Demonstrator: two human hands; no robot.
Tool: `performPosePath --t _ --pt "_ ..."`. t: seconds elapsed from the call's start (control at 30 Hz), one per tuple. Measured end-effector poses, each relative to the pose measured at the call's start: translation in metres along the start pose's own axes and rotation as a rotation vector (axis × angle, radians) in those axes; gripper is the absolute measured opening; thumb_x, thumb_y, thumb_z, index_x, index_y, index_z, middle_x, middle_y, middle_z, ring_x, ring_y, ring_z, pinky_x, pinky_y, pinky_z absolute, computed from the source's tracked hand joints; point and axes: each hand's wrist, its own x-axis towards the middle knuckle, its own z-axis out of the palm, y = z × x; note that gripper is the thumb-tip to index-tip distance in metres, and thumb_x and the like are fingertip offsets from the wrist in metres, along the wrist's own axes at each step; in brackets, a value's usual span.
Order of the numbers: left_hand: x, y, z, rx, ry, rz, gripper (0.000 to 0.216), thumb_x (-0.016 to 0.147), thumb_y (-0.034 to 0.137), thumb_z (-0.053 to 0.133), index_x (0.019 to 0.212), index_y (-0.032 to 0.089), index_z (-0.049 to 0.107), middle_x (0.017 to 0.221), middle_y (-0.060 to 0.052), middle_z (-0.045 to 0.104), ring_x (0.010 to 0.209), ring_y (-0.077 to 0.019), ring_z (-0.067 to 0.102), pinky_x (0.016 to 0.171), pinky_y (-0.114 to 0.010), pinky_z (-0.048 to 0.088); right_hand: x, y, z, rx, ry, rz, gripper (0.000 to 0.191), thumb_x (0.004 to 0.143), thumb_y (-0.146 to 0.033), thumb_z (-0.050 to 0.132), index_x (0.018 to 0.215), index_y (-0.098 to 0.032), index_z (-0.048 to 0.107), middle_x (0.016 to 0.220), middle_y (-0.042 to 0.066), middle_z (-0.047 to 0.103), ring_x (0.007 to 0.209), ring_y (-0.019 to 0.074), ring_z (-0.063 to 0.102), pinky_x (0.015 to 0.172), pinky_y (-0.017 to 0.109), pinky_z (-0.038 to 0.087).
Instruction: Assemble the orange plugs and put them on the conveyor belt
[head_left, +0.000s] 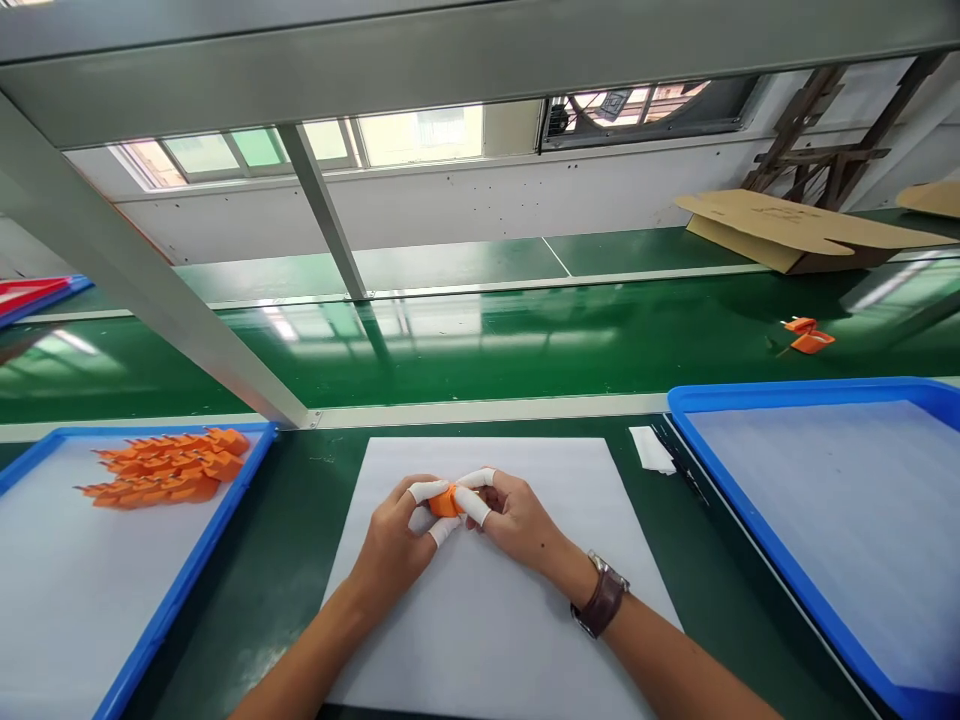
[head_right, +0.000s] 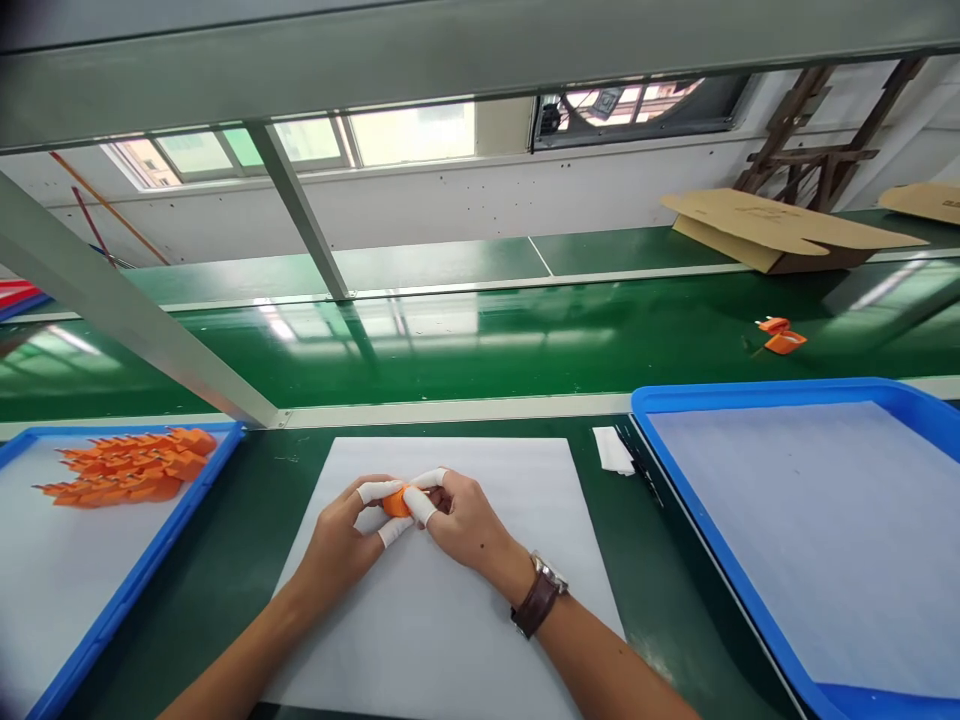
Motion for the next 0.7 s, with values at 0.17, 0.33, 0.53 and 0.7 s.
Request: performPosePath --t 0.17,0.33,0.53,0.7 --pt "0.003 0.002 -0.002 -0.146 0.017 -0.122 0.035 0.085 0.015 0.067 0.118 0.027 0.061 0.123 -0.005 0.058 0.101 -0.0177 0.067 0.090 -0.036 0.061 0.001 -0.001 -0.002 0.134 0.046 0.009 0.035 0.098 -0.047 0.049 0.098 -0.017 0.068 0.069 0.001 0.065 0.061 0.0148 0.060 0.062 0.030 0.051" --pt "0.003 0.004 0.001 -0.015 0.026 -0.026 0.037 0.085 0.012 0.066 0.119 0.027 0.060 0.119 -0.005 0.061 0.098 -0.0174 0.067 0.085 -0.035 0.060 -0.001 0.001 0.004 -0.042 0.103 -0.111 0.021 0.088 -0.032 0.066 0.105 -0.021 0.068 0.087 0.002 0.066 0.075 0.0162 0.061 0.066 0.029 0.051" --pt "0.000 0.002 0.008 0.115 0.090 0.190 0.037 0.088 0.007 0.063 0.120 0.025 0.060 0.108 -0.005 0.065 0.098 -0.0187 0.067 0.082 -0.033 0.060 -0.005 0.004 0.008 -0.181 0.130 -0.154 0.015 0.090 -0.024 0.060 0.103 -0.022 0.067 0.091 0.002 0.065 0.074 0.0155 0.060 0.065 0.030 0.050" --pt "-0.002 -0.004 0.011 0.159 0.113 0.248 0.040 0.087 0.002 0.060 0.121 0.023 0.059 0.106 -0.007 0.065 0.096 -0.0191 0.067 0.079 -0.032 0.060 -0.009 0.003 0.010 -0.250 0.112 -0.189 0.014 0.093 -0.021 0.056 0.104 -0.023 0.064 0.094 0.002 0.063 0.078 0.0159 0.059 0.068 0.031 0.051"
